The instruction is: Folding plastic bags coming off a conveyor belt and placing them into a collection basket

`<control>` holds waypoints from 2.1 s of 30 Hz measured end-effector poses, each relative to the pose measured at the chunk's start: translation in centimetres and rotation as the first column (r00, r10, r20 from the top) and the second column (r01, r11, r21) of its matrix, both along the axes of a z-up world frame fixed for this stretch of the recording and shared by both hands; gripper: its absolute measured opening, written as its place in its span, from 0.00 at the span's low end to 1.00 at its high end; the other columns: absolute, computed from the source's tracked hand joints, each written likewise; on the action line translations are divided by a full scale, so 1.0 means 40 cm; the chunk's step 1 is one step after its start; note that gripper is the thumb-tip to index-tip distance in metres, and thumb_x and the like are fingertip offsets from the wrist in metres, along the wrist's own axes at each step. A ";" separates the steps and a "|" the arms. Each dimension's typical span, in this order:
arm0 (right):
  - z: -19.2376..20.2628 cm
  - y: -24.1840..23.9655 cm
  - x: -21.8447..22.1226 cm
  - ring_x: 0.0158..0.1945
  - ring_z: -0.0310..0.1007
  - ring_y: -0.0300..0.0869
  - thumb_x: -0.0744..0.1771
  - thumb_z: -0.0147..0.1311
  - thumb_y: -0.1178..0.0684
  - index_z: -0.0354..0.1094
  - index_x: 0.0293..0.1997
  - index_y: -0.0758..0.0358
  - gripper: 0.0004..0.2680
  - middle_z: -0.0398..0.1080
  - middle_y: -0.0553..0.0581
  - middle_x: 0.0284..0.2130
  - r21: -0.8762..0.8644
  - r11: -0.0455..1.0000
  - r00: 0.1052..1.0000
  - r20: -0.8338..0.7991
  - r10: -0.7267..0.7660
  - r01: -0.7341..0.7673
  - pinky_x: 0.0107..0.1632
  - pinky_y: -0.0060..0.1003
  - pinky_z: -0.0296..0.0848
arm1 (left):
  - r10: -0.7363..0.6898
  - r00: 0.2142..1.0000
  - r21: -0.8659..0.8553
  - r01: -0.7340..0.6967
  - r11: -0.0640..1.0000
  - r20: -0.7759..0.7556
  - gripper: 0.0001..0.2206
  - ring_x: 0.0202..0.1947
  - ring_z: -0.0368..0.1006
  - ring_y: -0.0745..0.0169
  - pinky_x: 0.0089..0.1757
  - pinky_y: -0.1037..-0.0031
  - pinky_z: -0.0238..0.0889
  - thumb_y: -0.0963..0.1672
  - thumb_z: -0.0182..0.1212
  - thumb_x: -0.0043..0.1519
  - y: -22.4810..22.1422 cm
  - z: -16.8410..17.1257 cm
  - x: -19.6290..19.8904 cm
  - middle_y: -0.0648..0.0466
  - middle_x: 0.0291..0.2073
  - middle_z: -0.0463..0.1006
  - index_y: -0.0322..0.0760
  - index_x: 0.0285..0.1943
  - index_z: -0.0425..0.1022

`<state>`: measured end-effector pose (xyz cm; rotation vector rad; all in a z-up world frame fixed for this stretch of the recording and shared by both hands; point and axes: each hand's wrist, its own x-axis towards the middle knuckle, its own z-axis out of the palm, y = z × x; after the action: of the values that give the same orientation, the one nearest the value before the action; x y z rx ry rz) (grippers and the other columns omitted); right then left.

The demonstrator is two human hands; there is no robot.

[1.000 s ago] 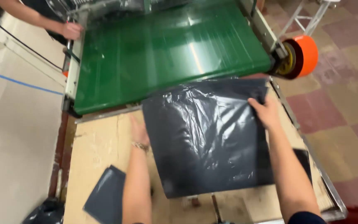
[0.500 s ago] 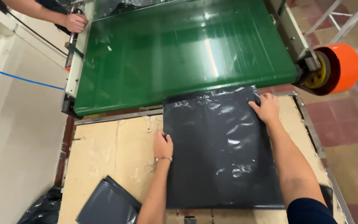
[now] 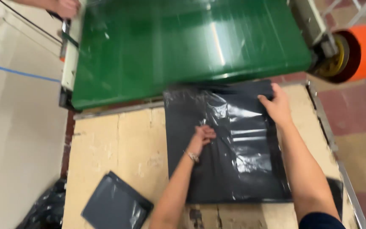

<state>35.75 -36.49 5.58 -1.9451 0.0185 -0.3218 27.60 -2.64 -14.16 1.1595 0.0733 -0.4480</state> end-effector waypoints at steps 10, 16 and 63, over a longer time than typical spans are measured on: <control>0.070 -0.014 -0.702 0.59 0.77 0.50 0.64 0.57 0.66 0.77 0.38 0.53 0.09 0.80 0.48 0.40 -0.269 0.957 0.988 0.069 0.135 -0.111 0.73 0.54 0.60 | 0.098 0.866 -0.238 -0.241 0.941 -0.491 0.43 0.56 0.74 0.45 0.53 0.58 0.71 0.70 0.45 0.55 0.351 0.157 -0.057 0.46 0.55 0.77 0.41 0.63 0.74; -0.038 -0.014 -0.794 0.64 0.73 0.49 0.56 0.52 0.74 0.76 0.41 0.56 0.18 0.80 0.48 0.45 -0.503 0.861 0.995 0.014 0.094 -0.074 0.71 0.52 0.61 | 0.359 0.904 0.340 -0.270 0.901 -0.232 0.24 0.48 0.80 0.55 0.48 0.63 0.75 0.50 0.79 0.56 0.410 -0.021 -0.104 0.53 0.47 0.83 0.48 0.60 0.78; -0.212 0.132 -1.018 0.18 0.72 0.43 0.70 0.54 0.50 0.62 0.48 0.55 0.06 0.66 0.53 0.27 0.549 0.663 0.704 -0.708 0.046 0.509 0.16 0.27 0.68 | -0.511 0.822 0.942 -0.330 -0.068 0.251 0.22 0.32 0.82 0.49 0.40 0.55 0.72 0.61 0.39 0.67 -0.053 0.221 -0.347 0.54 0.28 0.82 0.48 0.38 0.66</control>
<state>-4.97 -31.22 -2.90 -1.1406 0.8075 0.2353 13.71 -4.75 -5.34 2.9221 -0.2984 -0.0221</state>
